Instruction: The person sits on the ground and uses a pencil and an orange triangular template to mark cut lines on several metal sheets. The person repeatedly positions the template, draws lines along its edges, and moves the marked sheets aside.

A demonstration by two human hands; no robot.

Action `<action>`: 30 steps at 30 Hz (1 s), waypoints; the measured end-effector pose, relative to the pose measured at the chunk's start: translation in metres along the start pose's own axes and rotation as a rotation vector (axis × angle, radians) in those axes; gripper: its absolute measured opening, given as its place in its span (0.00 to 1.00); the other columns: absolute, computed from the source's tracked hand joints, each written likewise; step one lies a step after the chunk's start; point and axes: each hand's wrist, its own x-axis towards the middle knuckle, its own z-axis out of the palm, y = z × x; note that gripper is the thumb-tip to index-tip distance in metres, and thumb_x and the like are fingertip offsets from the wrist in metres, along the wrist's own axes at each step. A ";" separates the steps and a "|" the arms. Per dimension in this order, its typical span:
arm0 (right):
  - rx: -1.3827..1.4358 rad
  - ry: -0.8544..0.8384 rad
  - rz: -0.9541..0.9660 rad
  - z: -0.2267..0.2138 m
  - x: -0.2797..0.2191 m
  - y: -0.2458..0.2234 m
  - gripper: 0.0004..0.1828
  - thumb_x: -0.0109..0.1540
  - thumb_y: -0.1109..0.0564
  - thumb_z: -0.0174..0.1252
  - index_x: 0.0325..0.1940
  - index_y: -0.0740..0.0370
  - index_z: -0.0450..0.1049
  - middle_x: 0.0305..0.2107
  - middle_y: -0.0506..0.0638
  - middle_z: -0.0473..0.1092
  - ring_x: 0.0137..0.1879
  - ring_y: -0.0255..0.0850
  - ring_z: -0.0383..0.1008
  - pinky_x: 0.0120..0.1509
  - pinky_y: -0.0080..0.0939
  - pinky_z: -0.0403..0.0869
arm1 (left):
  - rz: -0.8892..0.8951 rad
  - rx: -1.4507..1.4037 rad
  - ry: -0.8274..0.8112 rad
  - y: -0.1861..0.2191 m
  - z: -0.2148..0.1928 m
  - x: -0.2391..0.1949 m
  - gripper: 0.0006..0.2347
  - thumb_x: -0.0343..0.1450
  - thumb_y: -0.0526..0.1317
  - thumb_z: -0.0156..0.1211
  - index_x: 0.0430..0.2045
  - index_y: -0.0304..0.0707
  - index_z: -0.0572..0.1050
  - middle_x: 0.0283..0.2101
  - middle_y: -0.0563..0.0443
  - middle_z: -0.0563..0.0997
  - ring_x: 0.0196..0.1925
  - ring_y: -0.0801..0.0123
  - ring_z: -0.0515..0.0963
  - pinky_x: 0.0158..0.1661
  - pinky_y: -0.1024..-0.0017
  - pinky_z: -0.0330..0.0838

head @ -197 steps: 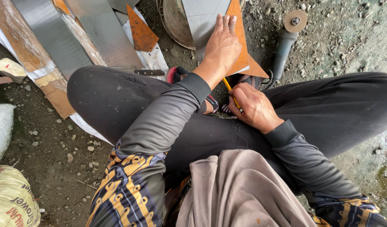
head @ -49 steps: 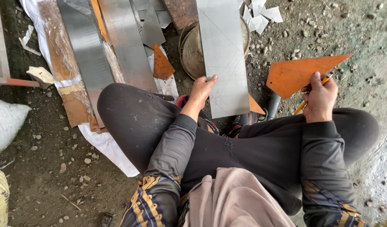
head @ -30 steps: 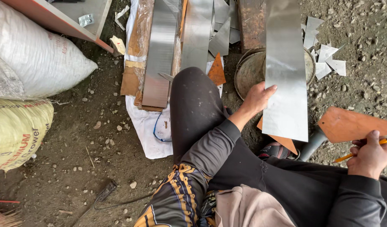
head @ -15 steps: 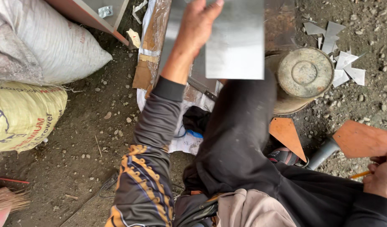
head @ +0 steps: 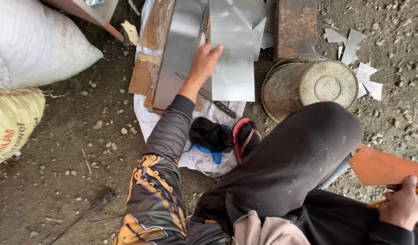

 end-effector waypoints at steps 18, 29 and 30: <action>-0.243 0.058 -0.003 0.024 0.011 0.000 0.11 0.80 0.59 0.54 0.47 0.69 0.70 0.29 0.51 0.72 0.29 0.31 0.69 0.28 0.31 0.64 | -0.101 -0.184 -0.092 -0.185 0.090 0.021 0.15 0.69 0.46 0.62 0.35 0.28 0.78 0.32 0.38 0.83 0.34 0.55 0.83 0.38 0.60 0.74; -0.380 -0.045 -0.091 0.069 0.014 -0.036 0.10 0.81 0.60 0.53 0.49 0.70 0.73 0.33 0.54 0.74 0.33 0.33 0.70 0.33 0.33 0.66 | -0.361 0.087 0.096 -0.208 0.106 0.036 0.16 0.71 0.45 0.62 0.21 0.26 0.73 0.29 0.30 0.78 0.32 0.39 0.75 0.36 0.51 0.68; -0.356 -0.057 -0.120 0.072 0.015 -0.036 0.10 0.80 0.60 0.53 0.50 0.72 0.74 0.35 0.54 0.74 0.35 0.33 0.72 0.36 0.33 0.69 | -0.361 0.095 0.116 -0.206 0.107 0.036 0.16 0.71 0.45 0.62 0.21 0.27 0.73 0.29 0.31 0.77 0.31 0.39 0.74 0.36 0.51 0.67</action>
